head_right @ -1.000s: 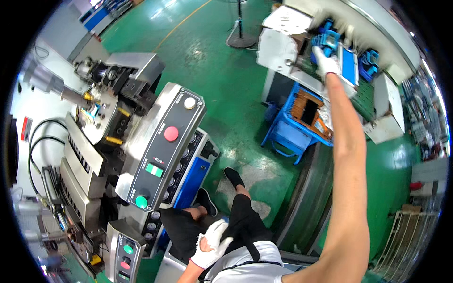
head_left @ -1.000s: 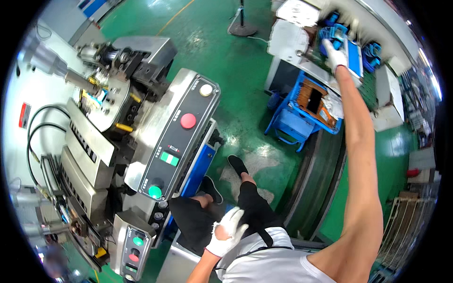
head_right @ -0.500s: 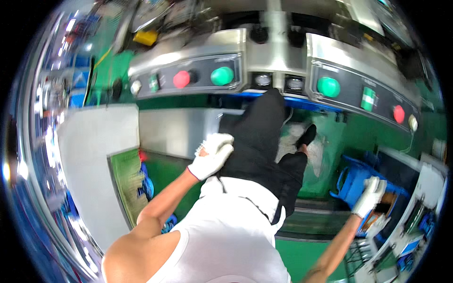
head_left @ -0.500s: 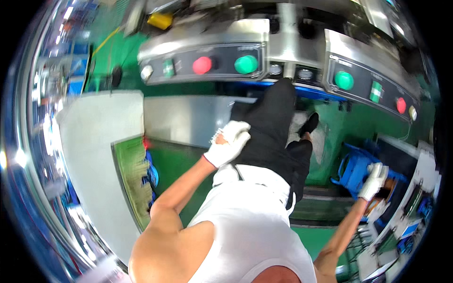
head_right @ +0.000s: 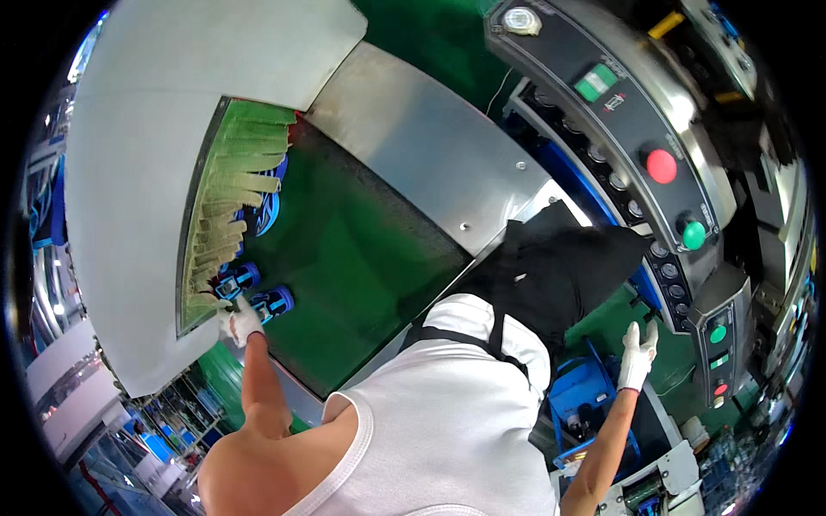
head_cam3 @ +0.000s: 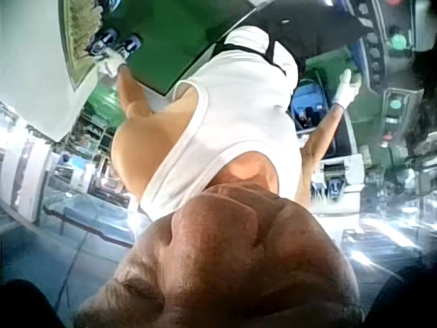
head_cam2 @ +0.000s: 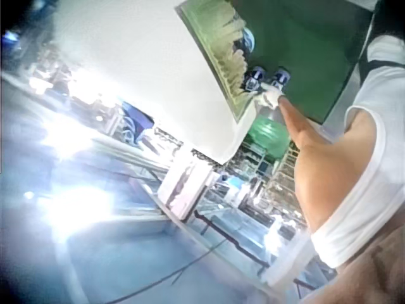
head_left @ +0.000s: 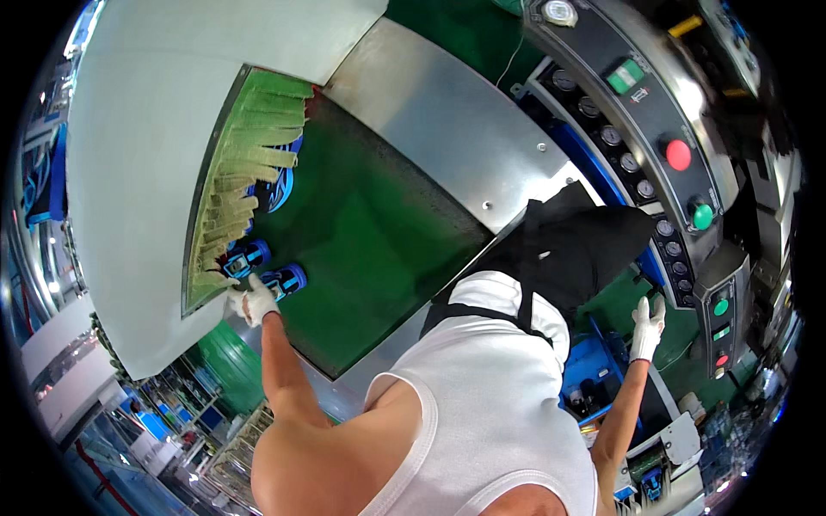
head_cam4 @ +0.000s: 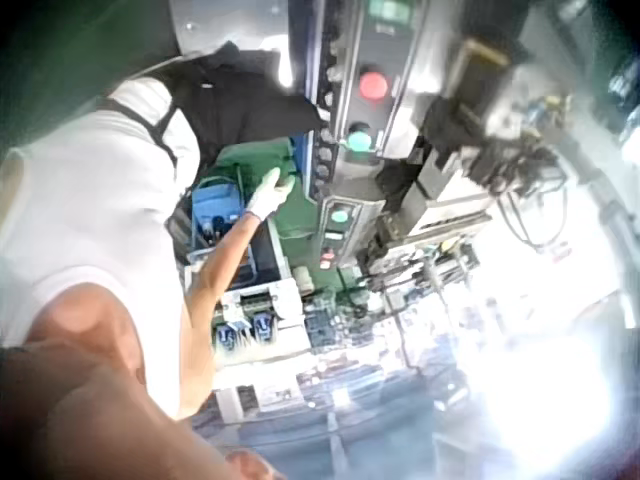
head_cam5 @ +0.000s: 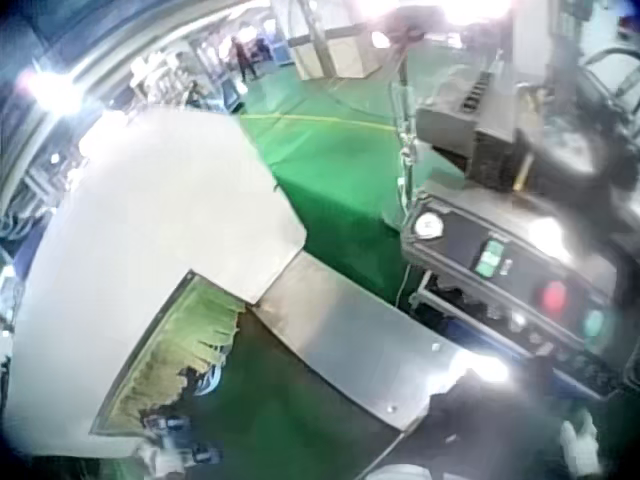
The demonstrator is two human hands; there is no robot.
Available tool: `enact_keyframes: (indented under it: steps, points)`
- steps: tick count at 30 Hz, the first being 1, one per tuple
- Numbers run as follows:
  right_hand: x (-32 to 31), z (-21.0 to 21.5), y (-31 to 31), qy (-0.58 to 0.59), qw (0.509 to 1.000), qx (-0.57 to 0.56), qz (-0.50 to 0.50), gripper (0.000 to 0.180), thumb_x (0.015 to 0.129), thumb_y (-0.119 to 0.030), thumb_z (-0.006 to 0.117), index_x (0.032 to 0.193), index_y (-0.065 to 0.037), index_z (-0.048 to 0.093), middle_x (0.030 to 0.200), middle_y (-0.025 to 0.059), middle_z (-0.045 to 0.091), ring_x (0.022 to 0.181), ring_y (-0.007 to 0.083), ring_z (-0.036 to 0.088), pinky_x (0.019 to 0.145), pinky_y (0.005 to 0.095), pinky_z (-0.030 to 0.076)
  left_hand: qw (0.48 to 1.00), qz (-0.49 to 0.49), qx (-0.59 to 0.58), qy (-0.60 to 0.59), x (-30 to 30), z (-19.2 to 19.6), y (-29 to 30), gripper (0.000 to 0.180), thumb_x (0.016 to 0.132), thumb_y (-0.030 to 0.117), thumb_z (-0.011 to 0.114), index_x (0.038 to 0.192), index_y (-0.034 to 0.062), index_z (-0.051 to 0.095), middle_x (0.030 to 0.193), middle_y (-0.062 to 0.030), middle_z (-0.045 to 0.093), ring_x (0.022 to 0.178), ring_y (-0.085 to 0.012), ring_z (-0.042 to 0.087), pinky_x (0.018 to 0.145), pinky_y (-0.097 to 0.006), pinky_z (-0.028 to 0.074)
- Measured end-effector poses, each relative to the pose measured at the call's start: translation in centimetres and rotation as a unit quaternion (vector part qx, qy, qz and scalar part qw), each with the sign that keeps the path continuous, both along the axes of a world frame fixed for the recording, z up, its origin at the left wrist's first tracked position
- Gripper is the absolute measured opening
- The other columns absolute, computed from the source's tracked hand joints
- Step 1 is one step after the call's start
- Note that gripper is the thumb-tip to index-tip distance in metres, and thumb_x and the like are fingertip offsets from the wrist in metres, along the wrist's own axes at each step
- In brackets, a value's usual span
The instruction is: The person repeatedly picks up blue and black shoes from a green conveyor belt and places them into a metal machine. They press a button on the machine's control panel to activate it, then remove the shoes and place them back onto the belt. This cycle is performed continuously for multiple shoes.
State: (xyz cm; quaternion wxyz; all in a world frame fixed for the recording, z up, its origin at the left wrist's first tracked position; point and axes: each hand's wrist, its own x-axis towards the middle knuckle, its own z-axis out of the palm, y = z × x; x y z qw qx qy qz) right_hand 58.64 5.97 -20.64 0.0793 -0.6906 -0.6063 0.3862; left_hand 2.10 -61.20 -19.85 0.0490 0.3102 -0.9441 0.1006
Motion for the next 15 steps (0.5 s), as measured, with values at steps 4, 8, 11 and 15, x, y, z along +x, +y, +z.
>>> enact_keyframes:
  steps: [4,8,11,15]
  points:
    - [0.2,-0.6,4.0,-0.206,0.974,-0.015,0.093,0.082,0.099,-0.044,0.072,0.16,0.002,0.041,0.159,0.0201,0.05,0.123,0.026,0.065,0.092,0.0352,0.06,0.997,0.023,0.068,-0.033,1.0,-3.4,-5.9,0.076,0.099,0.071,0.049,0.156,0.0203,0.05,0.151,-0.0203,0.052,0.133,-0.0445,0.057,0.106,-0.062,0.049]
    - [-2.4,0.2,4.3,-0.157,0.983,-0.007,0.09,0.076,0.097,-0.039,0.073,0.157,0.0,0.048,0.148,0.0168,0.062,0.111,0.0229,0.068,0.091,0.0342,0.056,0.993,-0.003,0.088,-0.084,0.8,-6.1,-3.9,0.062,0.105,0.06,0.044,0.141,0.0133,0.064,0.143,-0.0208,0.057,0.126,-0.0448,0.062,0.103,-0.06,0.052]
    - [-1.6,-1.6,4.5,-0.108,0.991,0.003,0.083,0.072,0.096,-0.033,0.076,0.157,-0.002,0.05,0.147,0.0165,0.063,0.111,0.0195,0.067,0.088,0.0329,0.057,0.986,-0.115,0.022,-0.116,1.1,-7.1,-7.6,0.05,0.109,0.048,0.044,0.12,0.0053,0.068,0.122,-0.0239,0.065,0.111,-0.0456,0.065,0.09,-0.059,0.054]
    - [-6.6,3.0,2.0,-0.073,0.992,-0.022,0.099,0.07,0.099,-0.031,0.074,0.156,0.0,0.049,0.152,0.021,0.059,0.129,0.0237,0.065,0.098,0.0352,0.058,0.959,-0.259,0.084,-0.077,1.3,-3.4,-2.8,0.044,0.111,0.036,0.051,0.108,-0.004,0.067,0.107,-0.0264,0.067,0.102,-0.0453,0.065,0.087,-0.054,0.053]
